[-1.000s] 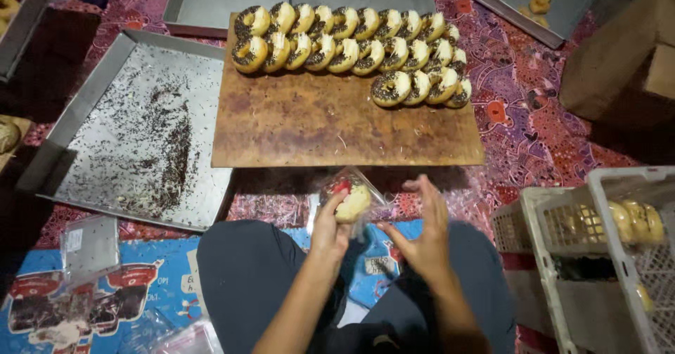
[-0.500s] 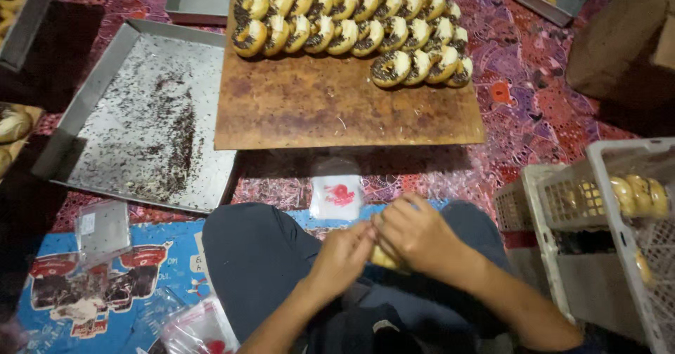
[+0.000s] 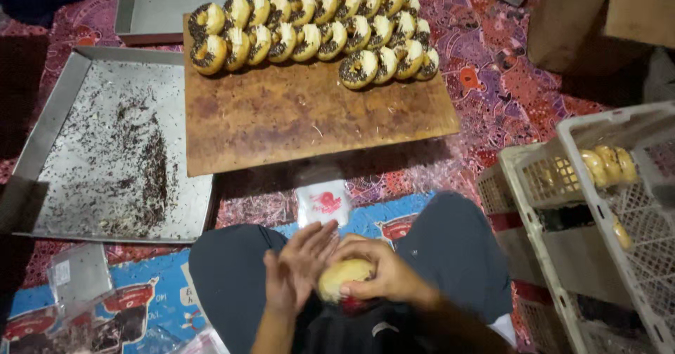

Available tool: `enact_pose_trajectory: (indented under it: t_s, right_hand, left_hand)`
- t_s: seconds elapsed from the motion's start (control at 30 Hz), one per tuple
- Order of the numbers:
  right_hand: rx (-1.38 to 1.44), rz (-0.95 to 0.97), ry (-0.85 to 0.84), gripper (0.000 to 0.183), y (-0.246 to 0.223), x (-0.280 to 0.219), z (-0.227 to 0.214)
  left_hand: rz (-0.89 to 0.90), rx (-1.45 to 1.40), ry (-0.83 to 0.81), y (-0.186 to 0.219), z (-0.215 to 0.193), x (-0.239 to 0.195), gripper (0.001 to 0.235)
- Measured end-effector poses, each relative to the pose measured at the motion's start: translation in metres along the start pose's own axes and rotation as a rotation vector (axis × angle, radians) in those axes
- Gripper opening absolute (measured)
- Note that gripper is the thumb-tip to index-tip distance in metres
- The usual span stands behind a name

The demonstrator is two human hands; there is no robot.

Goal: The person sits on the floor and individually places donuts into small plastic bags, then puts the sealed bags into a white plastic crate. The donuts are taken from a wooden board and arranged in the crate.

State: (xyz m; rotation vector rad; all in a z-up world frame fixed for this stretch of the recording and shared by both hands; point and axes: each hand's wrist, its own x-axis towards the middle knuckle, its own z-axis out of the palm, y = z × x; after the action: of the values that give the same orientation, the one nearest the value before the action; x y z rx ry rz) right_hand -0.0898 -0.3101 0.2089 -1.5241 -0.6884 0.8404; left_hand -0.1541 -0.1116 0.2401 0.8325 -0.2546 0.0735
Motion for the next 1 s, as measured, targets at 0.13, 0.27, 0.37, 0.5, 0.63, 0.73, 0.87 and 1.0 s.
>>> enact_pose_trajectory:
  t_s: [0.13, 0.27, 0.37, 0.5, 0.63, 0.73, 0.87, 1.0]
  right_hand:
    - [0.489, -0.138, 0.272, 0.026, -0.032, 0.036, 0.04]
    - [0.498, 0.048, 0.28, 0.026, 0.009, 0.118, 0.047]
    - [-0.214, -0.335, 0.274, 0.023, 0.061, 0.152, 0.065]
    - [-0.018, -0.041, 0.159, 0.029, 0.116, 0.165, 0.103]
    - [0.338, 0.235, -0.018, 0.046, 0.178, 0.12, 0.096]
    - [0.52, 0.227, -0.057, 0.052, 0.2, 0.119, 0.0]
    - [0.203, 0.297, 0.762, 0.04, 0.199, 0.141, -0.152]
    - [-1.203, 0.439, 0.702, 0.023, 0.21, 0.171, -0.169]
  left_hand:
    - [-0.03, 0.173, 0.792, -0.021, -0.012, -0.029, 0.033]
    - [0.103, 1.121, 1.022, -0.02, -0.089, -0.078, 0.022]
    - [0.281, 1.242, 1.008, -0.023, -0.147, -0.134, 0.012]
    - [-0.116, 0.807, 1.202, -0.054, -0.186, -0.2, 0.028]
    - [-0.461, 0.462, 1.105, -0.08, -0.17, -0.218, 0.039]
    - [-0.67, 0.433, 0.688, -0.094, -0.162, -0.136, 0.054]
    - [-0.499, 1.225, 0.313, -0.108, -0.191, 0.005, 0.082]
    - [-1.017, 1.777, 0.128, -0.129, -0.231, 0.088, 0.097]
